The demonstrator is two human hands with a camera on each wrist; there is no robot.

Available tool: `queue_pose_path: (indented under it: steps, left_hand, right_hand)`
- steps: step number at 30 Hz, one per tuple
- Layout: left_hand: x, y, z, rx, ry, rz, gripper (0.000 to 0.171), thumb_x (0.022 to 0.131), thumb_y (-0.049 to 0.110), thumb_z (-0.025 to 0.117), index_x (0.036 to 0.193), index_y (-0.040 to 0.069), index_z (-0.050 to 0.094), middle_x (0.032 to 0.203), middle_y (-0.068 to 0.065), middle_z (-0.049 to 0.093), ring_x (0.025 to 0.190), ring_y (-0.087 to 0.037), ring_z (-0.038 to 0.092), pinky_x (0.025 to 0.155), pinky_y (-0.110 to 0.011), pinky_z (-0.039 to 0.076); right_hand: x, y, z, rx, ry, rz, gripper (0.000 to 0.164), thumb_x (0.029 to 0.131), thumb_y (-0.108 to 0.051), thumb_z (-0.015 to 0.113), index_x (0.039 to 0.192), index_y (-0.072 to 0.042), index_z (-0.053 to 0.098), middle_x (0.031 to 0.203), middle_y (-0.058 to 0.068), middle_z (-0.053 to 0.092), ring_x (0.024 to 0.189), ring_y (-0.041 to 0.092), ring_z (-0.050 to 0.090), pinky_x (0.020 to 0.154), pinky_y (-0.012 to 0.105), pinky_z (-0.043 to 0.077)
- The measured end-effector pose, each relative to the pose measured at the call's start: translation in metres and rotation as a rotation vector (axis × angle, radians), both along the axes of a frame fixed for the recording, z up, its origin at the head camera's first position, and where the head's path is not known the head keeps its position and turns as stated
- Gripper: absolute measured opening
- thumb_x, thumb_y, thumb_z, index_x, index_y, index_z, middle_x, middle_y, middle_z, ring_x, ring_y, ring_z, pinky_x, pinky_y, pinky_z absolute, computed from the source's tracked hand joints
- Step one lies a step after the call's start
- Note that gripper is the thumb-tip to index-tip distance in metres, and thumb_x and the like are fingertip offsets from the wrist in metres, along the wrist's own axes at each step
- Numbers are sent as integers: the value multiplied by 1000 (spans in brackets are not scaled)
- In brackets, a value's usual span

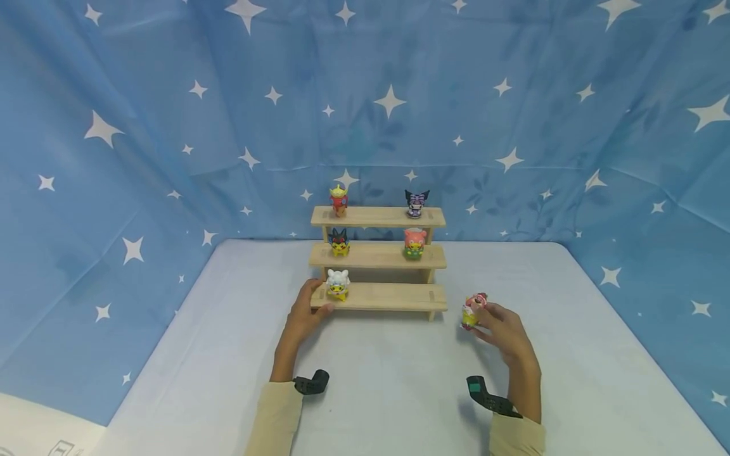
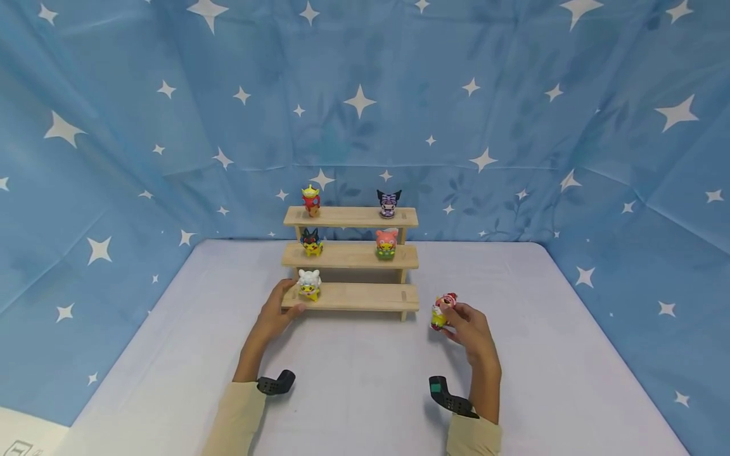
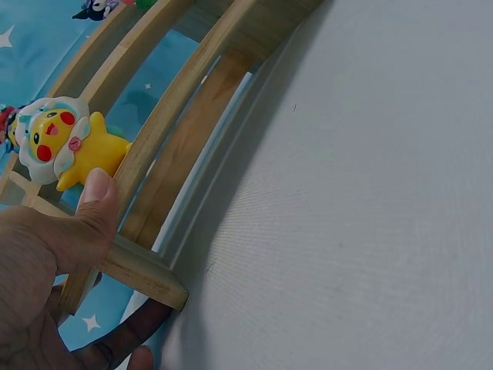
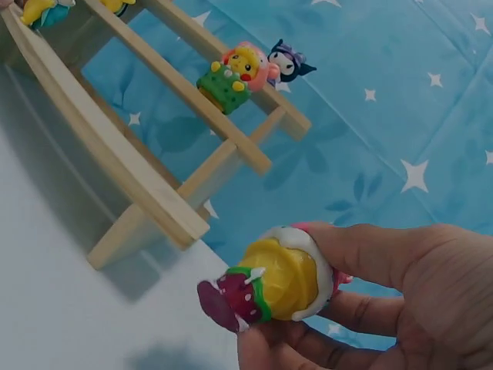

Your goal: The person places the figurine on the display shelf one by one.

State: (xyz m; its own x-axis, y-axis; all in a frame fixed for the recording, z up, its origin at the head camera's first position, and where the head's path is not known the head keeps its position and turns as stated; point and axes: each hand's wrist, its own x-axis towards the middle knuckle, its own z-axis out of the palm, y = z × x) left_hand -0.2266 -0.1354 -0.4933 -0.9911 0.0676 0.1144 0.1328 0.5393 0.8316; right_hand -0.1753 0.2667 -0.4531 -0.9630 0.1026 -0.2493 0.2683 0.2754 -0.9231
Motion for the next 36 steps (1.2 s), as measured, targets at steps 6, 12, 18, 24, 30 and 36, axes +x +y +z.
queue_pose_path:
  steps: [6, 12, 18, 24, 30, 36]
  left_hand:
    - [0, 1, 1, 6, -18, 3, 69, 89, 23, 71, 147, 10, 36, 157, -18, 30, 147, -41, 26, 116, -60, 24]
    - [0, 1, 3, 20, -28, 6, 68, 90, 20, 71, 147, 11, 35, 158, -16, 30, 147, -39, 26, 117, -58, 22]
    - [0, 1, 3, 21, -22, 9, 68, 90, 19, 71, 147, 10, 35, 157, -17, 31, 146, -39, 27, 117, -58, 23]
    - [-1, 1, 3, 17, -26, 4, 68, 90, 21, 71, 146, 9, 35, 157, -17, 31, 146, -40, 27, 117, -58, 23]
    - [-1, 0, 3, 27, -26, 1, 68, 90, 22, 71, 147, 9, 35, 158, -17, 29, 147, -38, 25, 118, -57, 21]
    - [-1, 1, 3, 13, -26, 5, 66, 90, 20, 70, 146, 9, 36, 157, -18, 30, 147, -40, 26, 117, -58, 23]
  right_hand:
    - [-2, -6, 4, -107, 0, 14, 79, 101, -46, 48, 150, 8, 21, 150, 23, 33, 118, 22, 48, 86, 19, 53]
    - [-6, -12, 6, -238, 3, -45, 83, 100, -50, 45, 155, 2, 11, 153, 19, 26, 114, 12, 52, 85, 14, 52]
    - [-9, -19, 9, -563, 38, -92, 79, 100, -38, 52, 154, 0, 11, 128, 4, 52, 102, 3, 62, 89, 18, 53]
    - [-15, -26, 9, -592, 110, -46, 69, 98, -13, 59, 150, 3, 16, 101, -4, 70, 99, 6, 68, 86, 19, 54]
    - [-24, -37, 6, -367, 149, -18, 68, 94, -13, 65, 148, 1, 26, 117, 8, 60, 95, 4, 69, 87, 23, 55]
    - [-33, -49, 6, -99, 145, 10, 66, 90, -20, 72, 146, -10, 39, 139, 20, 55, 115, 15, 62, 90, 24, 51]
